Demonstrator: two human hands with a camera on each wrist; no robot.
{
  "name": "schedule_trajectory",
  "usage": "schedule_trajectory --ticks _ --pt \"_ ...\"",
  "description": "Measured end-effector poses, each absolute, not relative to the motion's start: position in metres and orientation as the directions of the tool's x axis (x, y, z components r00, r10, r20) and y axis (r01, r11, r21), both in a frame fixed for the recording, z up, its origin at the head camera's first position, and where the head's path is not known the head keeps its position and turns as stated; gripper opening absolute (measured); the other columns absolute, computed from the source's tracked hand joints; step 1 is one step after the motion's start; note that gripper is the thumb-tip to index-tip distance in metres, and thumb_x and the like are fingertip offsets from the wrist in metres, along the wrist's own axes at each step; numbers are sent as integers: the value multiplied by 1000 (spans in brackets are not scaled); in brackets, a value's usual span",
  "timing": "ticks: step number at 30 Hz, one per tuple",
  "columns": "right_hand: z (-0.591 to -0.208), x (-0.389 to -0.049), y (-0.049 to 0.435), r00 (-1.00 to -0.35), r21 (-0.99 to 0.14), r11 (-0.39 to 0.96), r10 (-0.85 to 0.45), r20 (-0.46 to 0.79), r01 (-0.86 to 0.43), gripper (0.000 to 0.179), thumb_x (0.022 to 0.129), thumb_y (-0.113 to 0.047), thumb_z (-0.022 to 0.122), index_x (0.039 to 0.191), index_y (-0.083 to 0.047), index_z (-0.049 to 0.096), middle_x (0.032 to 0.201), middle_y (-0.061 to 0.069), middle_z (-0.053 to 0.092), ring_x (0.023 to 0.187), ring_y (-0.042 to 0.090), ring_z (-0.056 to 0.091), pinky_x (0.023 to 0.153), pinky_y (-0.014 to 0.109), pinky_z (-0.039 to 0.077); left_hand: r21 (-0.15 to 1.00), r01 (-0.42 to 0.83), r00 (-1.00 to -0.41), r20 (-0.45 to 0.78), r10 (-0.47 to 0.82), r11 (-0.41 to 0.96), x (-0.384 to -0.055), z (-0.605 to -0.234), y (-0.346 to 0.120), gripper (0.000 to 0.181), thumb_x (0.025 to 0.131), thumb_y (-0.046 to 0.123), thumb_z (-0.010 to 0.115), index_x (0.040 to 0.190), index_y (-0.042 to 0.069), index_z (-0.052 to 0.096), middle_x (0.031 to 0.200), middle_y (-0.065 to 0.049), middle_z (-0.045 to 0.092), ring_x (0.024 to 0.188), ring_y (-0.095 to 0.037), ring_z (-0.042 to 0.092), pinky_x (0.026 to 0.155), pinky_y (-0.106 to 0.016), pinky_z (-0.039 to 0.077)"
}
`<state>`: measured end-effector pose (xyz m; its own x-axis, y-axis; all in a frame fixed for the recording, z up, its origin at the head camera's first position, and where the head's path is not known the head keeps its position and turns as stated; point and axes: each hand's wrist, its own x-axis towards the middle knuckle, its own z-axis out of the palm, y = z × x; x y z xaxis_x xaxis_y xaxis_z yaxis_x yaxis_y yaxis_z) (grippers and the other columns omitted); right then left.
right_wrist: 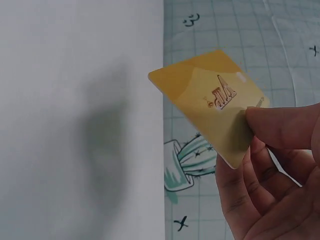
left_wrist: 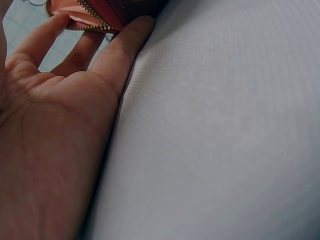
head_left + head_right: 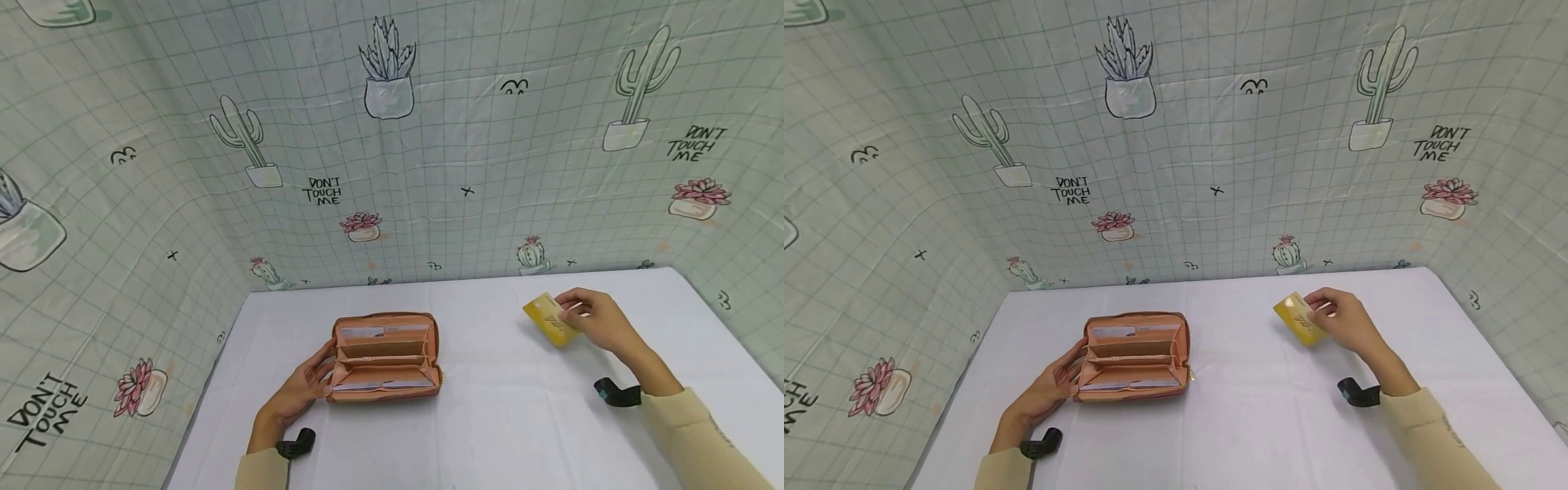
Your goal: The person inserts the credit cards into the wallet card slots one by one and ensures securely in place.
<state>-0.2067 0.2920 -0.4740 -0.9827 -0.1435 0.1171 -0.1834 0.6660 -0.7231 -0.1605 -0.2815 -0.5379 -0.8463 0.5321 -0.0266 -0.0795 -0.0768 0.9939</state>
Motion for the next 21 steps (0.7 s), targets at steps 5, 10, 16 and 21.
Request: schedule_trajectory --ticks 5,10,16,21 --pt "-473 -207 276 -986 -748 642 -125 115 -168 23 99 0 69 120 11 67 114 26 69 94 23 66 71 20 52 994 -87 -848 -38 528 -68 -161 -538 -282 102 99 19 77 170 2 5 161 -2 31 139 1 49 108 -24 47" --pt "-471 -208 258 -986 -775 611 -126 105 -161 23 99 1 68 121 9 67 114 24 69 100 31 67 74 20 52 994 -93 -849 -44 526 -66 -161 -539 -283 103 99 19 77 169 1 4 162 -3 29 139 1 49 107 -23 47" --pt "-468 -209 237 -983 -811 560 -150 104 -171 23 99 1 68 121 8 67 113 22 68 101 32 67 77 21 53 995 -85 -847 -40 530 -61 -162 -540 -283 103 99 17 77 169 0 3 159 1 33 139 0 49 100 -23 51" --pt "-466 -212 217 -977 -835 515 -176 117 -193 22 98 3 68 120 9 66 113 22 68 99 31 68 77 21 54 995 -66 -842 -18 540 -70 -162 -539 -283 102 99 16 76 169 -1 4 157 3 35 138 -2 49 94 -24 53"
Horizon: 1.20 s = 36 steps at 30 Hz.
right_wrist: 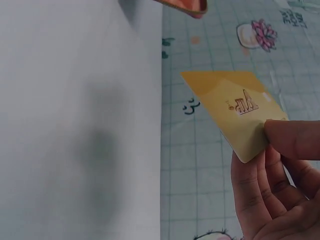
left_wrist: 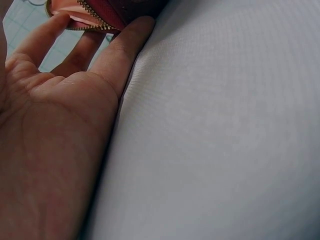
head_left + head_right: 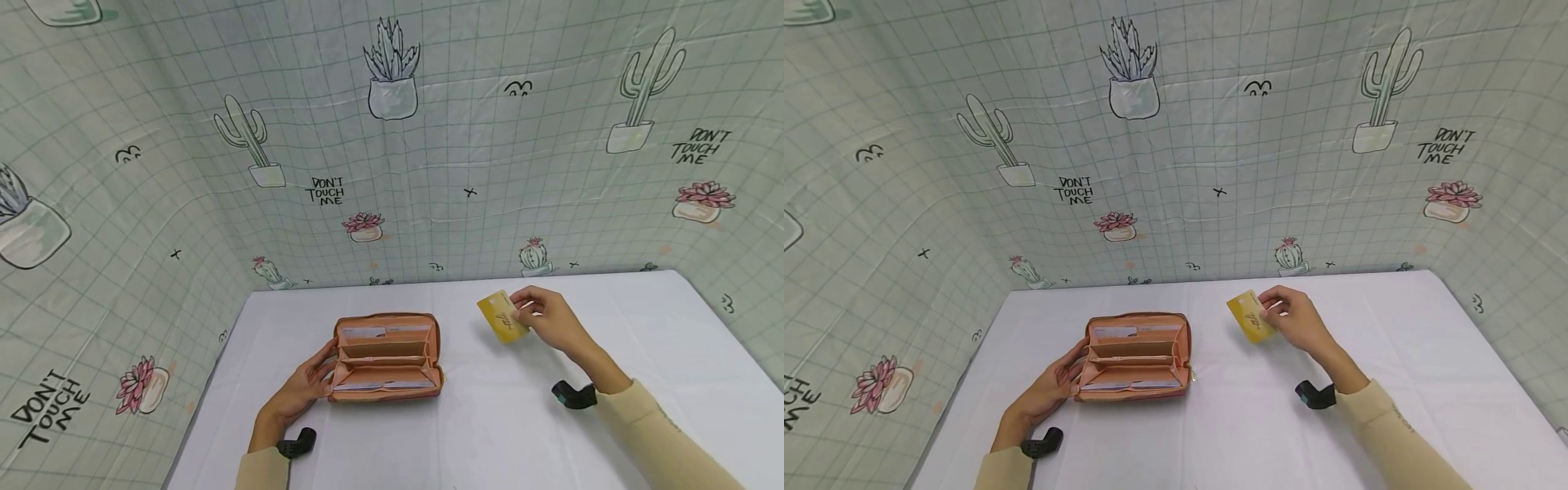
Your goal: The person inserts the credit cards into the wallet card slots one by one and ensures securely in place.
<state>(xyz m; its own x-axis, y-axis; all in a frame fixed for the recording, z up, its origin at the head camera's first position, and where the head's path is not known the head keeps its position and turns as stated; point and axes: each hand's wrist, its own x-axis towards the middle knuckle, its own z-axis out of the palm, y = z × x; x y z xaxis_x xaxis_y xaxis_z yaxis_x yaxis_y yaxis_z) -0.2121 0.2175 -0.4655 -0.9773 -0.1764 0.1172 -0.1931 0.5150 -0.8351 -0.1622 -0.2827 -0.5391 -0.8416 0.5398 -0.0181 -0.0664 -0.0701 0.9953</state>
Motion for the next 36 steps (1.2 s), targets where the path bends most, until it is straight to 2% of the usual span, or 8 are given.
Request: schedule_trajectory --ticks 3,8,17,21,28,30,34,36 --pt "-464 -214 204 -972 -852 481 -195 129 -210 22 98 4 69 119 8 66 112 22 68 98 30 69 75 23 55 996 -58 -841 -10 541 -70 -162 -540 -283 101 99 15 76 169 -1 4 157 3 35 139 -1 49 102 -23 49" --pt "-460 -217 181 -963 -871 433 -225 145 -232 21 97 4 70 118 7 67 112 21 69 97 29 69 76 26 56 995 -70 -849 -20 528 -76 -163 -542 -283 103 98 14 78 169 0 5 159 1 34 139 -1 49 108 -22 46" --pt "-456 -225 142 -940 -880 357 -251 232 -313 17 98 5 69 115 7 66 111 21 68 95 30 70 75 28 56 995 -66 -854 -17 520 -76 -162 -543 -283 104 97 16 79 169 -1 6 165 -13 28 139 -2 49 109 -22 45" --pt "-457 -229 124 -924 -866 349 -262 278 -359 16 98 5 69 114 6 67 109 21 69 94 30 70 77 29 57 994 -72 -853 -20 521 -79 -162 -542 -282 103 97 16 79 169 -1 6 164 -9 30 139 -1 49 106 -22 47" --pt "-459 -232 96 -887 -828 340 -289 360 -446 15 95 8 71 109 5 68 107 20 70 93 33 71 83 43 60 995 -67 -854 -18 520 -77 -163 -541 -281 104 97 18 80 169 -1 7 164 -8 30 139 -1 49 108 -22 46" --pt "-460 -232 90 -877 -815 345 -301 374 -465 15 95 8 72 109 4 68 106 18 71 93 32 71 82 43 60 995 -70 -854 -22 519 -73 -163 -540 -282 105 96 18 80 169 0 7 165 -8 30 139 -1 49 107 -22 46" --pt "-463 -233 83 -860 -784 370 -322 396 -499 15 95 7 72 108 1 69 104 15 72 93 30 71 80 42 61 994 -80 -854 -32 519 -69 -162 -541 -283 104 97 19 80 169 1 6 162 -2 32 139 0 48 107 -22 47" --pt "-465 -233 81 -850 -767 382 -339 403 -516 15 95 7 72 108 0 69 103 14 72 94 29 71 80 42 61 994 -85 -854 -36 519 -71 -162 -542 -284 103 98 17 78 169 1 6 161 1 34 139 -1 49 100 -21 51"
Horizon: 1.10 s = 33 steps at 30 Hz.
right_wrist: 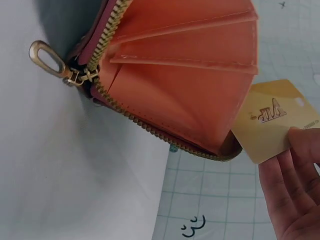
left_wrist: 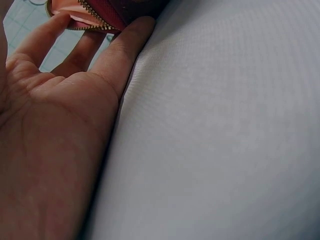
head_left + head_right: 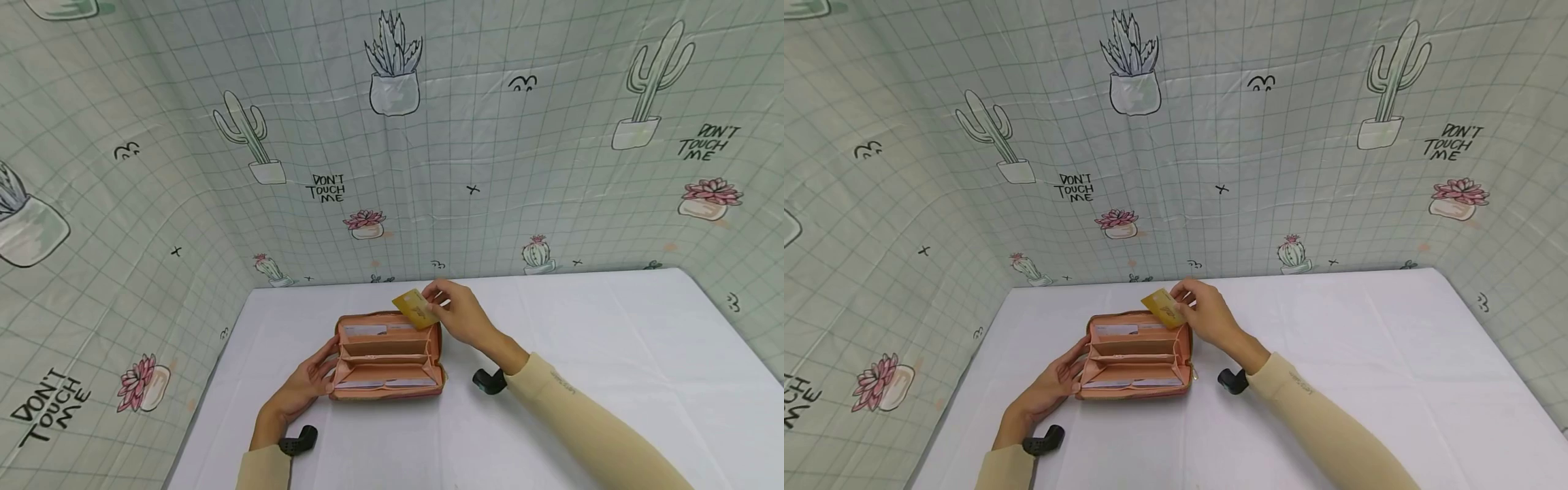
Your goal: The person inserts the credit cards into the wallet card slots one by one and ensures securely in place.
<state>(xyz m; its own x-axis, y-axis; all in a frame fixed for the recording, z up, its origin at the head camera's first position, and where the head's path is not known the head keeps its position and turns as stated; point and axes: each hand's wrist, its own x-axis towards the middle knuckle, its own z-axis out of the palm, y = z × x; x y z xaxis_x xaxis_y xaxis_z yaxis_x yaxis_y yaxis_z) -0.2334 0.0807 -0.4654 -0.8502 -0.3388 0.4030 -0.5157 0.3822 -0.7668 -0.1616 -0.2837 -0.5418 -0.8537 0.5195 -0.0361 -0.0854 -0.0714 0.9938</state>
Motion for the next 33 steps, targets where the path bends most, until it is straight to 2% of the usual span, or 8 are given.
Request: schedule_trajectory --ticks 5,7,11,17,22,33 --pt "-468 -233 78 -838 -735 417 -373 399 -535 15 96 6 71 109 -2 70 104 12 72 94 27 70 81 41 61 992 -100 -854 -46 518 -78 -160 -542 -284 104 98 17 78 169 0 5 161 -1 32 138 -2 50 92 -22 53" --pt "-468 -233 78 -835 -722 432 -382 396 -540 16 96 6 72 110 -2 70 104 12 72 94 25 70 81 40 60 992 -98 -855 -43 517 -80 -159 -543 -283 104 97 18 79 169 0 5 163 -4 31 138 -1 49 100 -21 50" --pt "-467 -232 78 -815 -689 446 -405 414 -571 17 96 7 72 111 -2 71 106 12 73 94 24 70 81 39 60 993 -77 -855 -22 518 -86 -159 -543 -282 104 98 18 79 169 -1 6 162 -6 32 139 -1 49 108 -21 46" --pt "-467 -236 77 -782 -640 458 -448 435 -618 17 96 8 71 109 -3 74 109 11 74 92 23 71 79 36 60 993 -72 -853 -15 522 -89 -160 -542 -282 103 98 16 79 169 -1 6 157 2 36 139 0 49 109 -22 46" --pt "-462 -237 74 -770 -589 501 -485 415 -633 17 96 6 71 108 -5 75 106 8 74 90 21 70 79 38 59 992 -87 -853 -28 521 -88 -160 -539 -282 104 97 15 79 169 0 5 156 5 37 139 0 49 110 -23 45" --pt "-454 -243 67 -733 -482 558 -581 355 -676 14 97 2 72 104 -8 78 98 6 73 90 21 70 78 39 59 993 -92 -861 -45 507 -68 -162 -541 -281 103 97 14 79 168 -2 6 162 -5 32 137 -1 50 109 -21 45"
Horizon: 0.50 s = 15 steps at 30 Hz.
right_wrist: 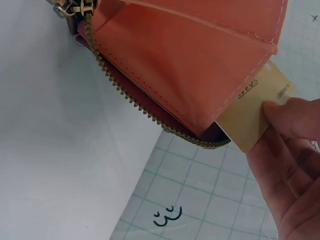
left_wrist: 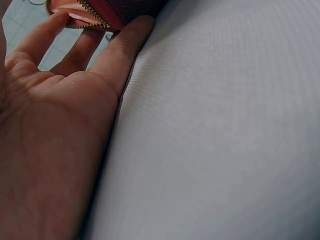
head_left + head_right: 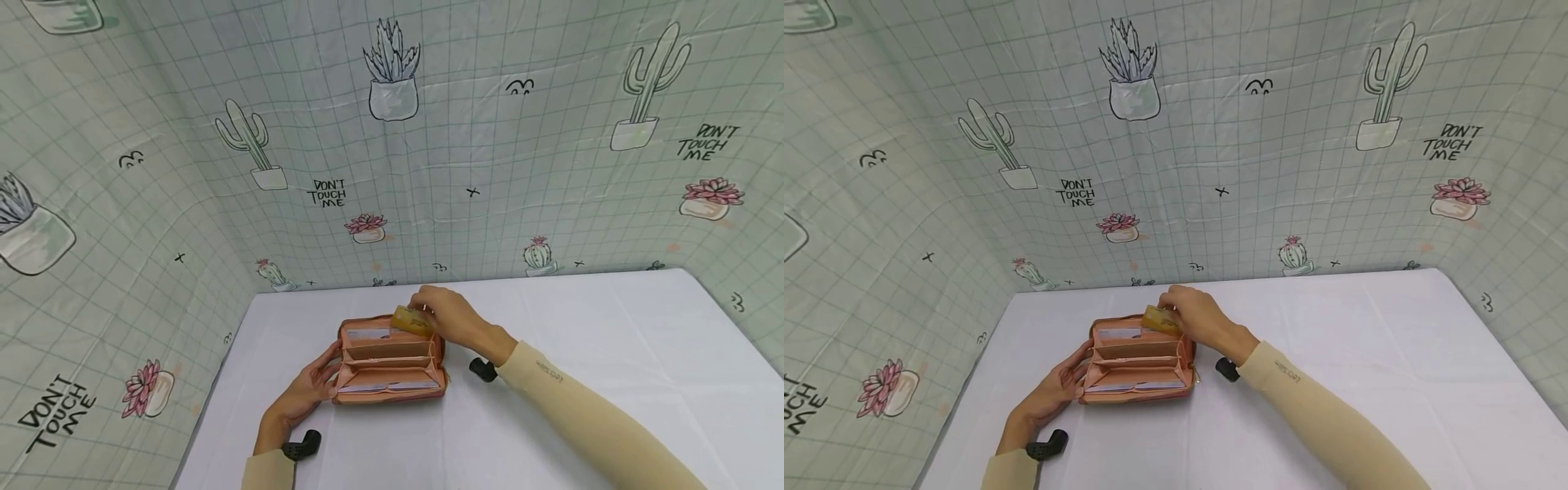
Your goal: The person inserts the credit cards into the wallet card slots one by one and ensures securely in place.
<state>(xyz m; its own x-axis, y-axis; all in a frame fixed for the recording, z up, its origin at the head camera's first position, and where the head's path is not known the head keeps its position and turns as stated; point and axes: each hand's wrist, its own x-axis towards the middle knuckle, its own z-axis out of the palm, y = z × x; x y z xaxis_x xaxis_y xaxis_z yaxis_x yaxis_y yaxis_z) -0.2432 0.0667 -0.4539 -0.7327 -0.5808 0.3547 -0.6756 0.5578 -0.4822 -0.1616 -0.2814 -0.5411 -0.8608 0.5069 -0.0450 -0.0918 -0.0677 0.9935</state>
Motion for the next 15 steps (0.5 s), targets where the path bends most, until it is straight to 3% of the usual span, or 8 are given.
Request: schedule_trajectory --ticks 15 --pt "-455 -245 57 -697 -416 568 -653 298 -710 13 98 -2 72 104 -9 80 93 0 68 88 17 69 77 34 58 989 -102 -847 -33 531 -102 -161 -541 -283 104 98 16 78 169 0 4 163 -4 31 139 -1 49 108 -23 47"
